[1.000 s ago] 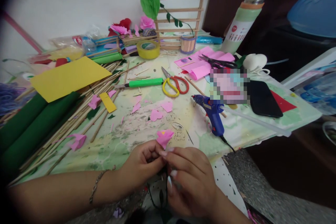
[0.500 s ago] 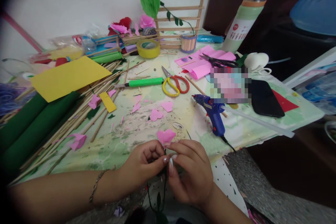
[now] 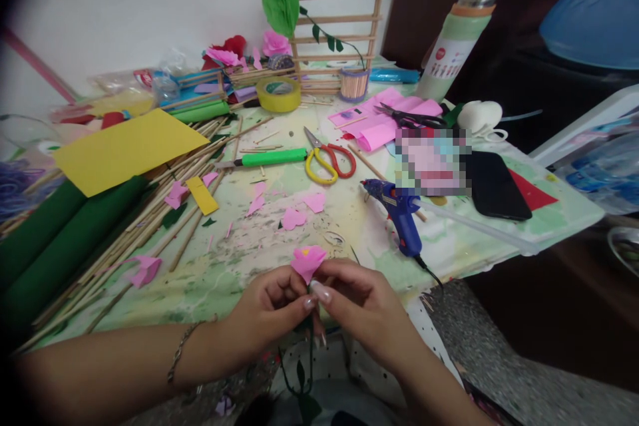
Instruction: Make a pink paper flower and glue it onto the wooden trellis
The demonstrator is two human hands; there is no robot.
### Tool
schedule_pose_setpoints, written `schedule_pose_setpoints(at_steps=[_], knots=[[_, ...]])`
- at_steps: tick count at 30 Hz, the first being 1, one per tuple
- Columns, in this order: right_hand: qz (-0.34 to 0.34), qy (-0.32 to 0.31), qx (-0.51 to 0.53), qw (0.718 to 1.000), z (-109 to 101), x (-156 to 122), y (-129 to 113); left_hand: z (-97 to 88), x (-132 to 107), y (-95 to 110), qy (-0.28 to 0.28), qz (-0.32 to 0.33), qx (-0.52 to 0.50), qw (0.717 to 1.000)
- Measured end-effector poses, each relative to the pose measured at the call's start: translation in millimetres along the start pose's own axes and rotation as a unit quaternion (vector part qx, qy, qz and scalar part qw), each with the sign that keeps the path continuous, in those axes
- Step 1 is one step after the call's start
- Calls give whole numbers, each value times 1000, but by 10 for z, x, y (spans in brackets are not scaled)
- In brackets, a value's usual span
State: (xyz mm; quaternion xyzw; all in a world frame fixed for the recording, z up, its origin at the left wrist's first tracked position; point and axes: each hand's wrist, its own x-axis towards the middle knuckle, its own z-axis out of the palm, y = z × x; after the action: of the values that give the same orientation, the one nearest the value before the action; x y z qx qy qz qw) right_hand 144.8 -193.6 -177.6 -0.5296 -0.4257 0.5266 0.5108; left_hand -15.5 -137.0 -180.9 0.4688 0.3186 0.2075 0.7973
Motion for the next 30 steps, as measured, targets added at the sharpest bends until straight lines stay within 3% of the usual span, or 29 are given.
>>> schedule_pose_setpoints(at_steps=[4,11,21,24,26,30], knots=[[42,-3,58,997,93,11,18,10,-15,-28,25,3,53,998],[68,22,79,994,153,24,46,-16,-25,-37,12,31,141,989],[127,19,157,979,146,-2,-120,-33,-52,-15,-15,57,228,972],[126,-11,158,979,107,-10,-94,-56,-85,-3,-33,91,303,948],[109,-37,150,982,65,-13,-55,-66,-110,15,-50,149,360,920],[19,-144,80,986,-4,-56,-47,-74,-160,53,-119,285,503,807]])
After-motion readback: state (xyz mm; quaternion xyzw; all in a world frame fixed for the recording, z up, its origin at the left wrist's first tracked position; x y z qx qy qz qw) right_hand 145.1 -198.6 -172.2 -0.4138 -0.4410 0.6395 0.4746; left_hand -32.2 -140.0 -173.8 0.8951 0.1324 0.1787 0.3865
